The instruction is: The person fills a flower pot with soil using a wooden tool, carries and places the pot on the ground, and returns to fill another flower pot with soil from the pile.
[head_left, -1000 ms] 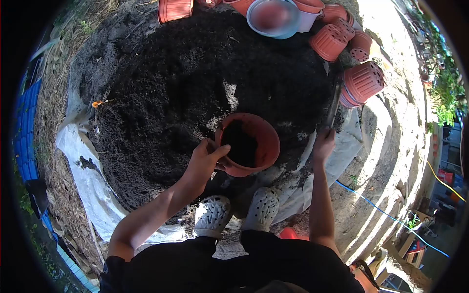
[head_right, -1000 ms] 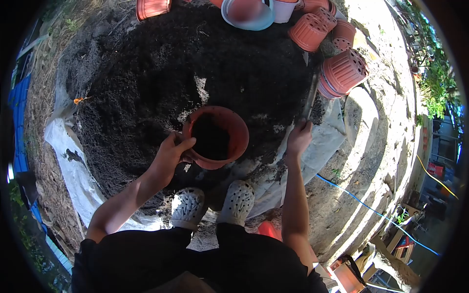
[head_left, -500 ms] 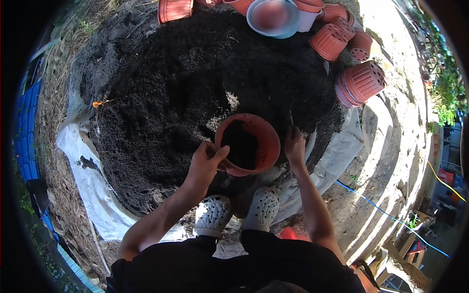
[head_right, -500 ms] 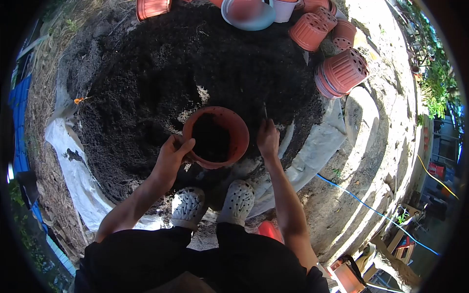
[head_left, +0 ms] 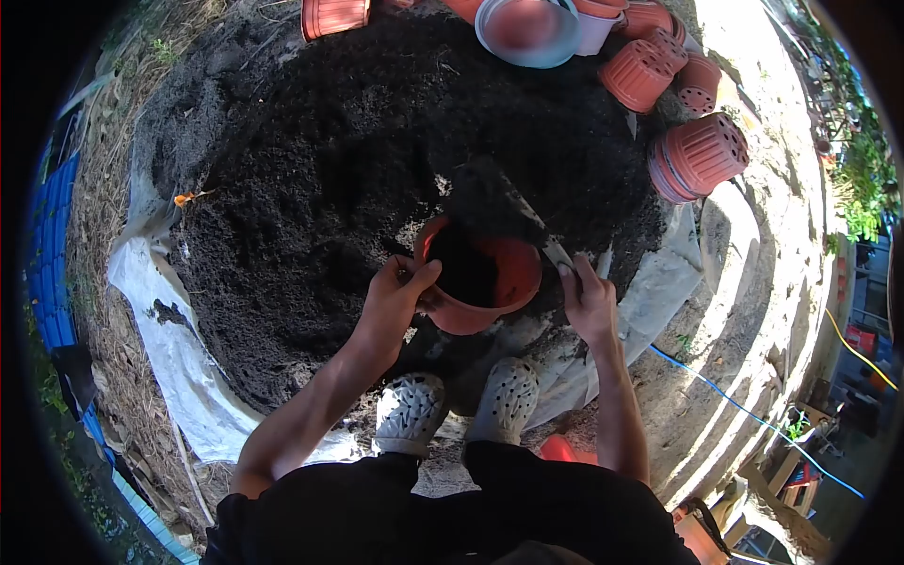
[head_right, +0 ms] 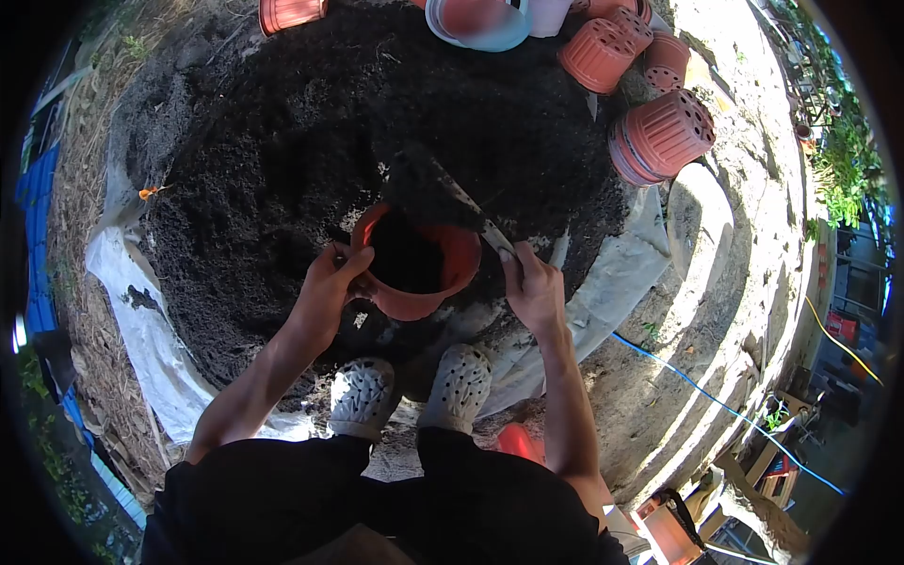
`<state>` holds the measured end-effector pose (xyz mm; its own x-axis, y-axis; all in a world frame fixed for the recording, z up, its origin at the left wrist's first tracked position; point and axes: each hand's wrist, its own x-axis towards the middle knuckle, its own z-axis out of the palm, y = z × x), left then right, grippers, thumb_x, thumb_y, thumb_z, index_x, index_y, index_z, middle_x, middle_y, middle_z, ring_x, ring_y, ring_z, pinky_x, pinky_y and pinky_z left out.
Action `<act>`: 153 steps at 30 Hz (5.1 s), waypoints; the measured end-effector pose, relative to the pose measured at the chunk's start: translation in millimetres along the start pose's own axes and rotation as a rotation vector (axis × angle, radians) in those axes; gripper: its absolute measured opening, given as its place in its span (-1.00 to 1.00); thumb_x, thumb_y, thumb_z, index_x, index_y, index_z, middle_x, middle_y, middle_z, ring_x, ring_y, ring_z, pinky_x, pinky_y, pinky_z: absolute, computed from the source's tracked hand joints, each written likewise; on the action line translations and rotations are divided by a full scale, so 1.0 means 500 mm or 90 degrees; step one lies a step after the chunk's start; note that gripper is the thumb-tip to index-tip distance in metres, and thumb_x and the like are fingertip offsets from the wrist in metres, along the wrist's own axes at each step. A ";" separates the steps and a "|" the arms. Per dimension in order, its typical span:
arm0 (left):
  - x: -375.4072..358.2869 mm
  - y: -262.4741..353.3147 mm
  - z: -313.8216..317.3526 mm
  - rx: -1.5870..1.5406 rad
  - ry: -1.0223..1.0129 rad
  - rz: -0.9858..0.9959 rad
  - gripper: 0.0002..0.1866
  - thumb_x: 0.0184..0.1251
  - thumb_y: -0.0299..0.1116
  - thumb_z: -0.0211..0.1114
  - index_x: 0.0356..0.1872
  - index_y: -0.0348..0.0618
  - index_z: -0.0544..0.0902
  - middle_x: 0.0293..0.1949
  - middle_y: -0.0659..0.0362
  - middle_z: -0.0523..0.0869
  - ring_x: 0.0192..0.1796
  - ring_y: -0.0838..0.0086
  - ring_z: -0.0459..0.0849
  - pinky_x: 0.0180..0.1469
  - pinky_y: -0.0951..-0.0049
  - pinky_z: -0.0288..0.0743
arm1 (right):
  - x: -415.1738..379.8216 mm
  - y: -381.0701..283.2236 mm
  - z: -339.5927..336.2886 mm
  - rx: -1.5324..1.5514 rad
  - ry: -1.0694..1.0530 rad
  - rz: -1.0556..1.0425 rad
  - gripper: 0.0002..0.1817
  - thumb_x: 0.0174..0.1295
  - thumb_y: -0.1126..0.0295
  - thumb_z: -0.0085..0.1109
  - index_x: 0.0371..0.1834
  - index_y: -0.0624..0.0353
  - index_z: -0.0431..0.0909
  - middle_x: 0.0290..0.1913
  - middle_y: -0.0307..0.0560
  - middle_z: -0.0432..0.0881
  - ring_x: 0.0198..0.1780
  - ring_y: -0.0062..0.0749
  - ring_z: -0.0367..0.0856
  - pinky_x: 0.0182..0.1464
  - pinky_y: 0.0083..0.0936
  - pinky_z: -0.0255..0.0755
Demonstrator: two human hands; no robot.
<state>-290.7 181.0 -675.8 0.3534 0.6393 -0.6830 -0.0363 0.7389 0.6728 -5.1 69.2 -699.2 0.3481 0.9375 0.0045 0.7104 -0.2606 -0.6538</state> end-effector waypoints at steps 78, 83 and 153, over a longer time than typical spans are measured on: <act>-0.013 -0.057 -0.020 0.115 -0.003 0.064 -0.78 0.53 -0.26 0.35 -0.21 -0.12 0.50 -0.38 0.32 0.54 -0.33 0.67 0.49 -0.24 0.52 0.45 | 0.071 0.115 -0.098 -0.074 0.058 0.197 -0.77 0.47 0.21 0.18 -0.16 0.16 0.61 -0.42 0.16 0.66 -0.31 0.24 0.67 -0.31 -0.01 0.46; -0.048 -0.097 -0.012 0.311 -0.064 0.164 -0.72 0.50 -0.25 0.38 -0.23 -0.21 0.49 -0.40 0.27 0.53 -0.34 0.64 0.46 -0.23 0.48 0.44 | 0.035 0.237 -0.041 -0.261 0.231 0.330 -0.63 0.51 0.07 0.06 -0.14 0.18 0.63 -0.29 0.24 0.71 -0.21 0.32 0.69 -0.23 0.09 0.44; -0.021 -0.033 -0.035 0.086 -0.099 -0.042 -0.79 0.49 -0.40 0.21 0.01 -0.29 0.49 -0.26 0.08 0.72 -0.28 0.39 0.80 -0.20 0.31 0.80 | 0.015 0.161 -0.004 -0.170 0.395 0.122 -0.89 0.40 0.43 0.24 -0.18 0.25 0.60 -0.29 0.10 0.64 -0.25 0.14 0.68 -0.27 -0.08 0.48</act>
<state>-310.4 165.9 -684.7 0.4907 0.5427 -0.6817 0.1131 0.7361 0.6674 56.0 54.9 -750.3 0.7103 0.5855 0.3908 0.7002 -0.5305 -0.4779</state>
